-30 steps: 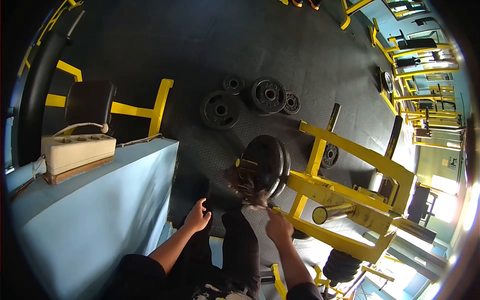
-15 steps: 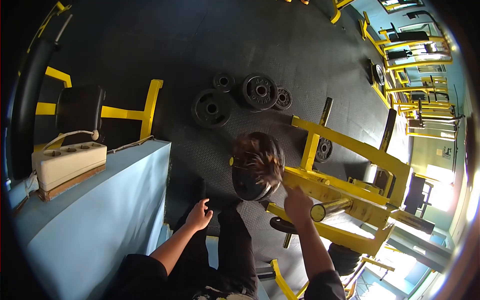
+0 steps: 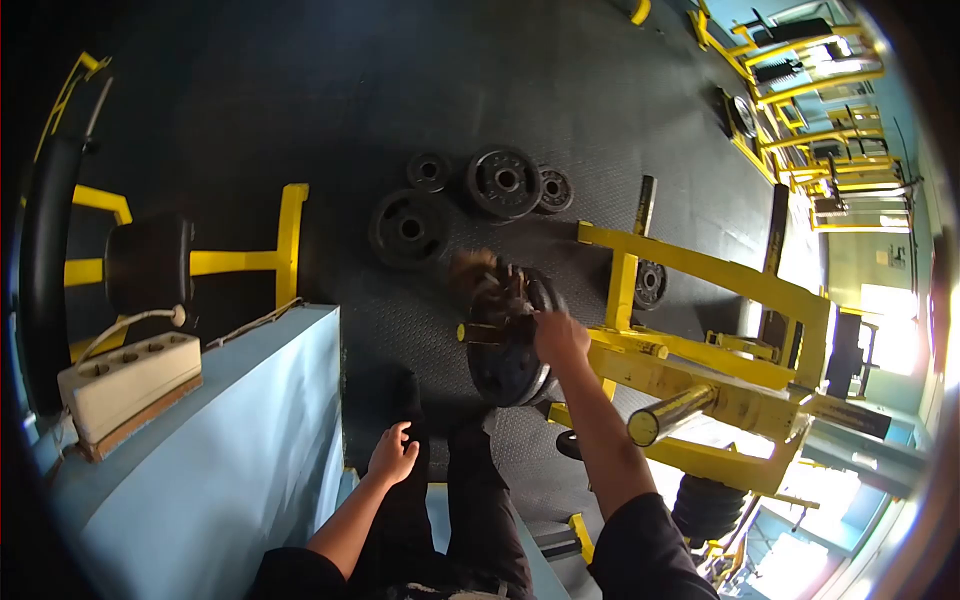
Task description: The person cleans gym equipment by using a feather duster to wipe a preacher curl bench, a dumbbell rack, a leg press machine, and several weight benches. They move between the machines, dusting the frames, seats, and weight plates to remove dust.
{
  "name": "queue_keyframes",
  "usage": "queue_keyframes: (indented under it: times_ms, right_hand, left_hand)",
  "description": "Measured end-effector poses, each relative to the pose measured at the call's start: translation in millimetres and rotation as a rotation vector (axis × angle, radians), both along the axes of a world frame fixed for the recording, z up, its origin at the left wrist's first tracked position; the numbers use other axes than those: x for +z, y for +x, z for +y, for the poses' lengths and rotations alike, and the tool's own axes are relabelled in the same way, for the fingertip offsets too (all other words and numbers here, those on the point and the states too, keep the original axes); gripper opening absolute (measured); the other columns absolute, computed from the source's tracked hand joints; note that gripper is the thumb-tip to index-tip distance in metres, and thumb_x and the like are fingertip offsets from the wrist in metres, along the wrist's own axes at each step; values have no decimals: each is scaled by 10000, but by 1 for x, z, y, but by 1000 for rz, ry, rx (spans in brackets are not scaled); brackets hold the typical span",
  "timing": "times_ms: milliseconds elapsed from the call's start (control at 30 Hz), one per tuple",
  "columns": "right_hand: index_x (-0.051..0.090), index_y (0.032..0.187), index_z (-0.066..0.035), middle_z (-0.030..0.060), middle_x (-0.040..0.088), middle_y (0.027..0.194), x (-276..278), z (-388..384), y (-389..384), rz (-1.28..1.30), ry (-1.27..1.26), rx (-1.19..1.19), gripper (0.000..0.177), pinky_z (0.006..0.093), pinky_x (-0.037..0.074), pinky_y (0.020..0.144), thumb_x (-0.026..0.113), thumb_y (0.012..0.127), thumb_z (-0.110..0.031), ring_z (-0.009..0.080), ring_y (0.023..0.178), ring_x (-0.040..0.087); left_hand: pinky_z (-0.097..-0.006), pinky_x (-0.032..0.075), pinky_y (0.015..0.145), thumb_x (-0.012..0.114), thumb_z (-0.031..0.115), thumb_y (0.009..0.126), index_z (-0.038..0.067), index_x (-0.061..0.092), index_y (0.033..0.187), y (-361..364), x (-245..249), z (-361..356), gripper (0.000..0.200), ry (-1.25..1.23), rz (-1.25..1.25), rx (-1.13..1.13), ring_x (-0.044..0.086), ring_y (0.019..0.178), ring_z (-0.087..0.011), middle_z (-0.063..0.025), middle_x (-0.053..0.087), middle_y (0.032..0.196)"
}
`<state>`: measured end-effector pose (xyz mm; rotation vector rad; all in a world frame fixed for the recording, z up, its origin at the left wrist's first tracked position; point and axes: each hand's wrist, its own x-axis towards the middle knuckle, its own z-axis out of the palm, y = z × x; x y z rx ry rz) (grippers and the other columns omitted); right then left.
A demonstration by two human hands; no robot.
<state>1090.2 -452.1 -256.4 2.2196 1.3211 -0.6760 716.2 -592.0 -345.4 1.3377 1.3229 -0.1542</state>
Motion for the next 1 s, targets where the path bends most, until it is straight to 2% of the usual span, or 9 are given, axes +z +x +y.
queue_keyframes:
  times_ms: [233, 300, 467, 567, 633, 700, 867, 933, 1000]
  right_hand:
    - [553, 1373, -290, 155, 629, 1079, 86, -202, -40, 90, 198, -245, 448, 523, 545, 752, 485, 949, -165, 376, 929, 674]
    - [532, 1374, -288, 158, 644, 994, 107, -257, -63, 147, 182, -444, 478, 533, 542, 732, 499, 922, -138, 397, 907, 673]
    - [624, 1326, -262, 168, 687, 1111, 140, -400, -125, 311, 443, -808, 449, 444, 539, 859, 529, 912, -118, 387, 1003, 662]
    - [670, 1276, -240, 170, 714, 1066, 162, -449, -159, 384, 427, -1073, 408, 407, 536, 878, 554, 897, -143, 331, 1017, 683]
    - [707, 1225, -235, 139, 730, 947, 173, -479, -177, 393, 329, -1313, 380, 379, 535, 834, 577, 876, -160, 262, 902, 701]
    - [683, 1248, -326, 152, 714, 1079, 181, -507, -193, 339, 205, -1612, 428, 400, 533, 873, 534, 874, -179, 344, 1006, 680]
    - [604, 1291, -110, 222, 685, 1130, 135, -546, -223, -56, 563, -2054, 391, 401, 535, 854, 550, 904, -137, 340, 998, 683]
    - [529, 1330, -76, 64, 611, 831, 98, -554, -229, -162, 1004, -2126, 365, 329, 472, 497, 539, 970, -134, 149, 589, 557]
    - [509, 1339, -97, 37, 573, 824, 96, -542, -209, -211, 1257, -2275, 355, 313, 447, 454, 524, 986, -135, 133, 559, 519]
  left_hand:
    - [-423, 523, 884, 567, 216, 974, 66, 528, 1286, 18, -3, 8, 349, 127, -72, -68, 640, 994, -329, -161, 640, 1073]
    - [-430, 522, 881, 562, 215, 976, 52, 556, 1249, 32, 4, 19, 318, 170, -127, -119, 643, 983, -332, -167, 656, 1014]
    - [-418, 524, 845, 576, 231, 976, 26, 587, 1220, 82, 44, 44, 319, 166, -191, -258, 653, 936, -340, -168, 665, 985]
    - [-418, 527, 838, 612, 239, 935, 18, 624, 1146, 114, 60, 43, 305, 301, -285, -385, 661, 923, -335, -174, 670, 959]
    - [-416, 532, 826, 622, 238, 916, 19, 636, 1115, 139, 75, 36, 296, 215, -328, -475, 668, 899, -341, -185, 667, 959]
    - [-406, 545, 777, 633, 254, 920, 13, 638, 1116, 162, 95, 22, 310, 235, -391, -576, 681, 829, -318, -187, 663, 958]
    - [-382, 541, 797, 606, 305, 964, 21, 636, 1167, 231, 139, -20, 351, 173, -465, -867, 672, 891, -280, -177, 652, 1015]
    - [-371, 527, 809, 543, 348, 1012, 17, 619, 1222, 263, 160, -37, 399, 139, -509, -960, 650, 943, -280, -172, 642, 1060]
    - [-372, 525, 805, 543, 348, 1013, 11, 612, 1227, 296, 186, -59, 405, 117, -564, -1005, 648, 925, -285, -166, 642, 1059]
